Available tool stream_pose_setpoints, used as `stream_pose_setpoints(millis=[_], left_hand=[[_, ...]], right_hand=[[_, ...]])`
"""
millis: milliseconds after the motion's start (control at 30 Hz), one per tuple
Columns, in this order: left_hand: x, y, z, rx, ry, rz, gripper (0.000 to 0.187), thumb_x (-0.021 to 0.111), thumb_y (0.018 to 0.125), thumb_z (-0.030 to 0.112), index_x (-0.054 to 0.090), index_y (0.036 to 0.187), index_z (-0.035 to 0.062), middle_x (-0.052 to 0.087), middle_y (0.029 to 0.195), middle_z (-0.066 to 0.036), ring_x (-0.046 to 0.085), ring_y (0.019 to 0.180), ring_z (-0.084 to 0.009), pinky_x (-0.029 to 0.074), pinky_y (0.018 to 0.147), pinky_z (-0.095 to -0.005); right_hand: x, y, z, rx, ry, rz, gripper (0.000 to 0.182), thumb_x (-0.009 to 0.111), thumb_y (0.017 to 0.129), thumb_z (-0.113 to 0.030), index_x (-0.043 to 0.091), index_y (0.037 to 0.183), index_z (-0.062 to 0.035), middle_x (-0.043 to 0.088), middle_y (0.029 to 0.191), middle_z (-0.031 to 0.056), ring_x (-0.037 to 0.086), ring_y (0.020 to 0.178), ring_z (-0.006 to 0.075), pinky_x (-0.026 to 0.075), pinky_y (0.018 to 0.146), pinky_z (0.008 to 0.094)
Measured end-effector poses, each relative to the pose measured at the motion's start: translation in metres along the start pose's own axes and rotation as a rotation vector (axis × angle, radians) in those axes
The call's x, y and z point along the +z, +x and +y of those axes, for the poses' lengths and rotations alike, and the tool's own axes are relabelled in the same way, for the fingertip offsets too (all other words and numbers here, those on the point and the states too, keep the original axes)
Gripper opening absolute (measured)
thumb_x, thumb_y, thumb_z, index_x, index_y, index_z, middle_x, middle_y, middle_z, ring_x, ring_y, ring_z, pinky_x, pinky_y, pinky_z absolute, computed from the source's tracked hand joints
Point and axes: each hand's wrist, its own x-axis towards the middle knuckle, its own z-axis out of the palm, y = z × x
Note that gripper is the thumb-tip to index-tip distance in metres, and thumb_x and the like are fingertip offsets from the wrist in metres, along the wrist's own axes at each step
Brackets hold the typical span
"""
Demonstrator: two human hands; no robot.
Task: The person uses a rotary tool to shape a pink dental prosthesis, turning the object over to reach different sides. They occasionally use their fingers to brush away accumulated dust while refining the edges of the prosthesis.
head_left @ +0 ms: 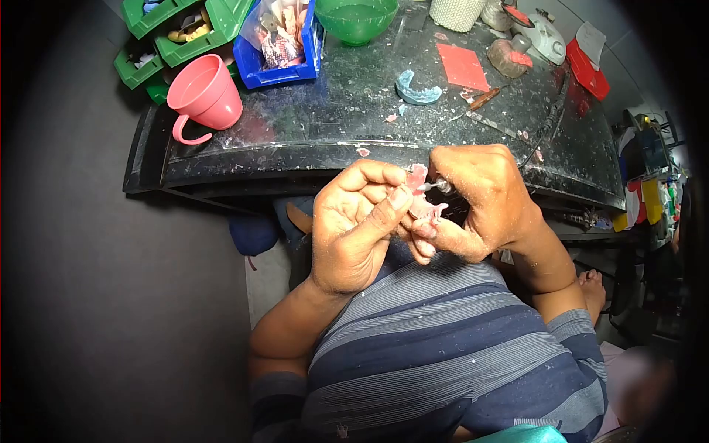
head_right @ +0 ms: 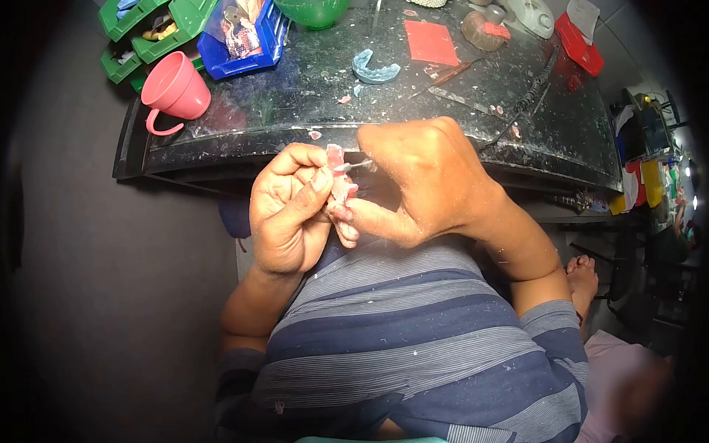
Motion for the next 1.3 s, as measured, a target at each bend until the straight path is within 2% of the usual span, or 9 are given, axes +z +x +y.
stream_pose_setpoints(millis=[233,300,433,500,933,1300], left_hand=[[0.0023,0.0001,0.0003,0.001,0.02,0.045,0.02,0.054,0.107,0.004,0.052,0.123,-0.0077,0.069,0.094,-0.022,0.072,0.071,-0.0226,0.065,0.055,-0.0379],[0.0014,0.0003,0.0001,0.023,0.019,-0.003,0.022,0.054,0.107,0.004,0.052,0.124,-0.009,0.069,0.095,-0.022,0.072,0.072,-0.0232,0.065,0.055,-0.0377],[-0.0003,0.0008,0.0006,0.024,0.04,-0.022,0.023,0.054,0.106,0.004,0.052,0.124,-0.0095,0.07,0.094,-0.022,0.073,0.071,-0.0242,0.065,0.055,-0.0377],[0.0022,0.0002,-0.0004,0.012,0.009,0.022,0.023,0.055,0.106,0.005,0.052,0.124,-0.0099,0.07,0.093,-0.021,0.073,0.07,-0.0245,0.065,0.055,-0.0374],[-0.0016,0.0011,-0.0027,0.022,0.089,-0.004,0.02,0.056,0.106,0.004,0.054,0.121,-0.0086,0.07,0.093,-0.02,0.072,0.07,-0.022,0.065,0.055,-0.0365],[-0.0033,0.0019,-0.003,0.039,0.158,-0.003,0.02,0.056,0.106,0.003,0.054,0.121,-0.0095,0.07,0.096,-0.021,0.072,0.072,-0.0212,0.065,0.056,-0.036]], right_hand=[[0.0039,0.0,-0.0007,-0.017,0.016,0.007,0.048,0.083,0.077,-0.04,0.051,0.068,-0.0054,0.051,0.057,0.012,0.053,0.047,0.0317,0.041,0.045,0.0395],[0.002,0.0015,-0.0021,-0.006,0.036,0.057,0.047,0.084,0.076,-0.039,0.051,0.068,-0.0055,0.05,0.057,0.0116,0.053,0.047,0.0315,0.041,0.045,0.0395],[0.0044,-0.0006,-0.0003,-0.02,0.024,0.02,0.047,0.084,0.074,-0.038,0.051,0.067,-0.0058,0.051,0.057,0.0116,0.053,0.047,0.0314,0.041,0.045,0.0396],[0.0054,-0.0013,0.0007,-0.039,0.016,0.025,0.048,0.085,0.074,-0.039,0.051,0.067,-0.0061,0.05,0.057,0.0115,0.053,0.047,0.0314,0.041,0.045,0.0395],[-0.0022,0.0016,0.0014,-0.042,-0.029,-0.004,0.045,0.084,0.076,-0.038,0.054,0.069,-0.0061,0.053,0.057,0.0096,0.054,0.046,0.0286,0.041,0.044,0.0384],[0.0039,-0.0035,0.0006,-0.036,-0.037,-0.001,0.043,0.084,0.075,-0.038,0.054,0.068,-0.0065,0.052,0.057,0.0098,0.055,0.047,0.0296,0.042,0.044,0.0382]])
